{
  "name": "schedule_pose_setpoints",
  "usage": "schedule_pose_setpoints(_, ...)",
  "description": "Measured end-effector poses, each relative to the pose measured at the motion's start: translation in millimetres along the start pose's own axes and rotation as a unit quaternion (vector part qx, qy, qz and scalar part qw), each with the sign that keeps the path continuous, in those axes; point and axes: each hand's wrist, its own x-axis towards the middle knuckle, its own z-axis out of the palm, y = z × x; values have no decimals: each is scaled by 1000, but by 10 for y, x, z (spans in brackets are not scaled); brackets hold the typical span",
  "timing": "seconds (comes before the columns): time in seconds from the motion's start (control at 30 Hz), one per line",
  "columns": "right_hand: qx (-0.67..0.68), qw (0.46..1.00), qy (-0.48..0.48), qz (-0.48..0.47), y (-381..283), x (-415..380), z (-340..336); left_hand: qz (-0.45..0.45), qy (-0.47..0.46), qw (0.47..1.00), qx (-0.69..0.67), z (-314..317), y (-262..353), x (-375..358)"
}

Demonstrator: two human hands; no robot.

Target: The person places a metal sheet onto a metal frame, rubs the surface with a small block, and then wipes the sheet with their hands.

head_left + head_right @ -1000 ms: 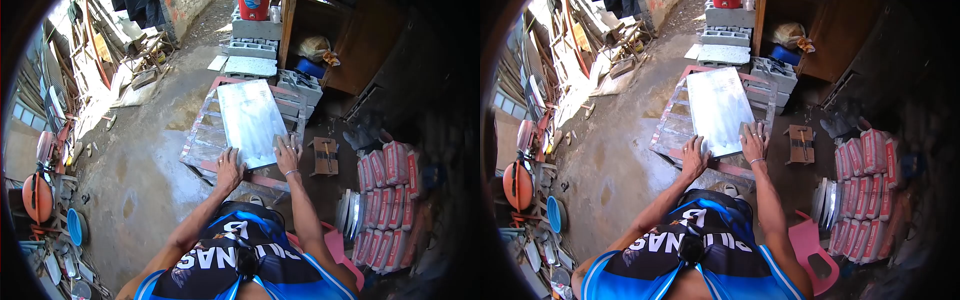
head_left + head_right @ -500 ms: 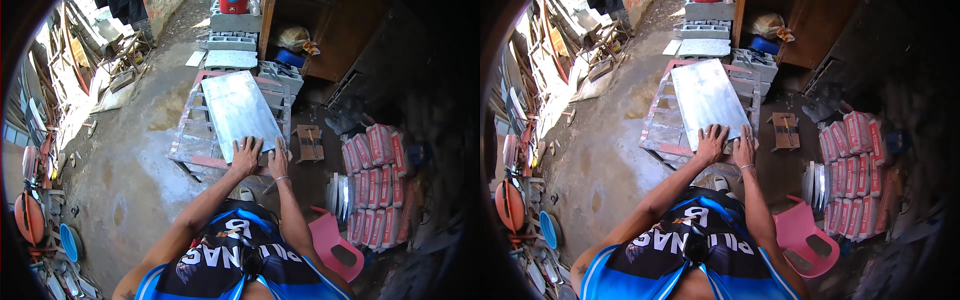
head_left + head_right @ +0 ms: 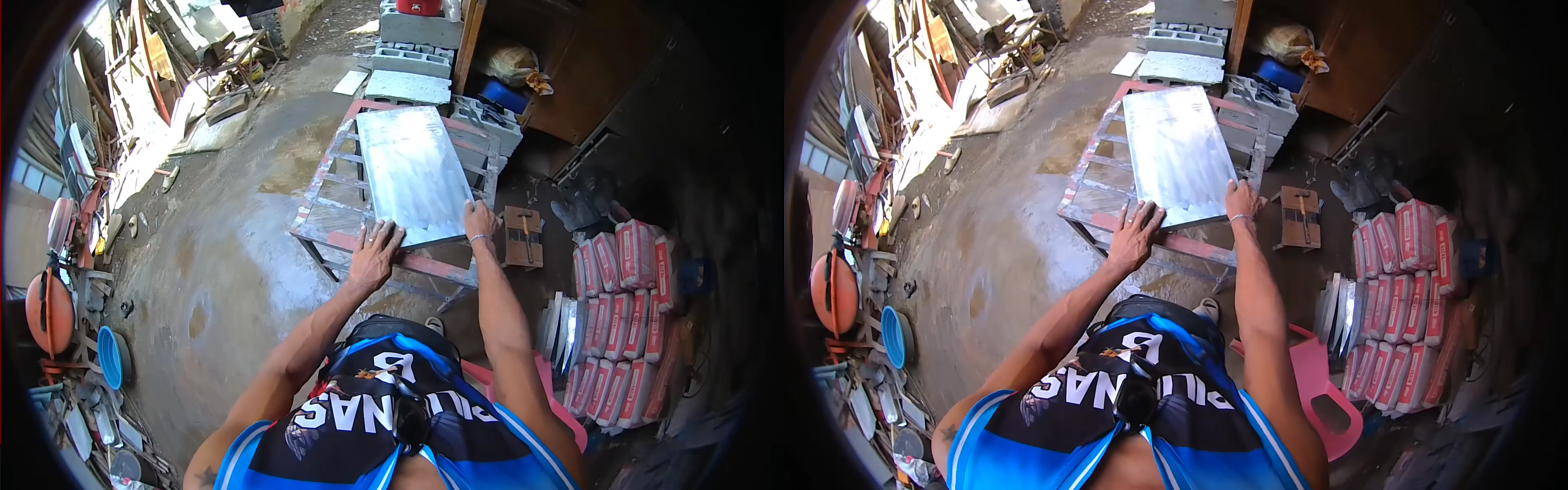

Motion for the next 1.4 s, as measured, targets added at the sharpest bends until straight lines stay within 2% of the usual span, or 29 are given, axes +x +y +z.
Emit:
schedule_pose_setpoints(0.03, 3, 1000, -5, -6, 9, 12, 78, -7, -1, 1000, 5, 15, 37, 21)
schedule_pose_setpoints(0.1, 59, 991, 107, -50, 75, 7, 232, -98, 37, 994, -37, 66, 262, 146)
schedule_pose_setpoints(0.17, 66, 990, 109, -67, 109, 21, 246, -137, 35, 990, -21, 171, 479, 326)
schedule_pose_setpoints(0.23, 79, 988, 107, -77, 124, 10, 287, -62, 4, 998, -14, 225, 661, 443)
schedule_pose_setpoints(0.3, 74, 977, 177, -90, 114, -19, 301, 31, -29, 998, 43, 235, 833, 435)
schedule_pose_setpoints(0.33, 80, 978, 171, -90, 101, -28, 286, 34, -38, 998, 35, 199, 856, 372)
schedule_pose_setpoints(0.37, 77, 979, 168, -87, 103, -50, 264, 30, -45, 998, 39, 150, 819, 316)
schedule_pose_setpoints(0.47, 74, 980, 166, -79, 108, -79, 253, -125, -49, 991, -7, -9, 733, 310)
schedule_pose_setpoints(0.57, 77, 985, 146, -57, 106, -91, 230, -187, -25, 982, 5, 116, 877, 436)
schedule_pose_setpoints(0.63, 84, 987, 126, -50, 94, -70, 232, -100, -53, 993, -19, 160, 1038, 456)
schedule_pose_setpoints(0.73, 71, 982, 164, -58, 49, -72, 213, -102, -53, 993, 29, 152, 841, 486)
schedule_pose_setpoints(0.77, 78, 987, 134, -51, 55, -72, 200, -102, -59, 992, 50, 160, 766, 463)
schedule_pose_setpoints(0.8, 82, 990, 104, -43, 76, -102, 166, -173, -43, 984, 7, 155, 669, 539)
schedule_pose_setpoints(0.83, 81, 990, 106, -42, 63, -108, 124, -193, -51, 980, 20, 139, 606, 586)
schedule_pose_setpoints(0.9, 96, 991, 91, -21, 16, -167, 78, -190, -51, 980, 28, 149, 703, 616)
schedule_pose_setpoints(0.97, 110, 989, 99, -17, 7, -87, 101, -71, -80, 994, -23, 128, 898, 689)
schedule_pose_setpoints(1.0, 119, 988, 98, -14, 34, -103, 132, -40, -69, 996, -40, 168, 1027, 694)
schedule_pose_setpoints(1.13, 117, 989, 84, -26, 97, -61, 172, -63, -63, 995, -46, 190, 973, 628)
schedule_pose_setpoints(1.17, 113, 990, 82, -32, 142, -30, 236, -96, -63, 993, -30, 127, 880, 486)
schedule_pose_setpoints(1.23, 128, 984, 121, -37, 150, -25, 286, -156, -50, 986, -21, 41, 647, 198)
schedule_pose_setpoints(1.3, 123, 983, 128, -38, 153, -17, 310, -152, -41, 987, -12, 46, 487, 49)
schedule_pose_setpoints(1.37, 106, 986, 122, -32, 137, -21, 285, -149, -64, 987, -18, 47, 315, 393)
schedule_pose_setpoints(1.4, 98, 979, 173, -54, 162, -3, 348, -162, -44, 984, -60, 44, 195, 585)
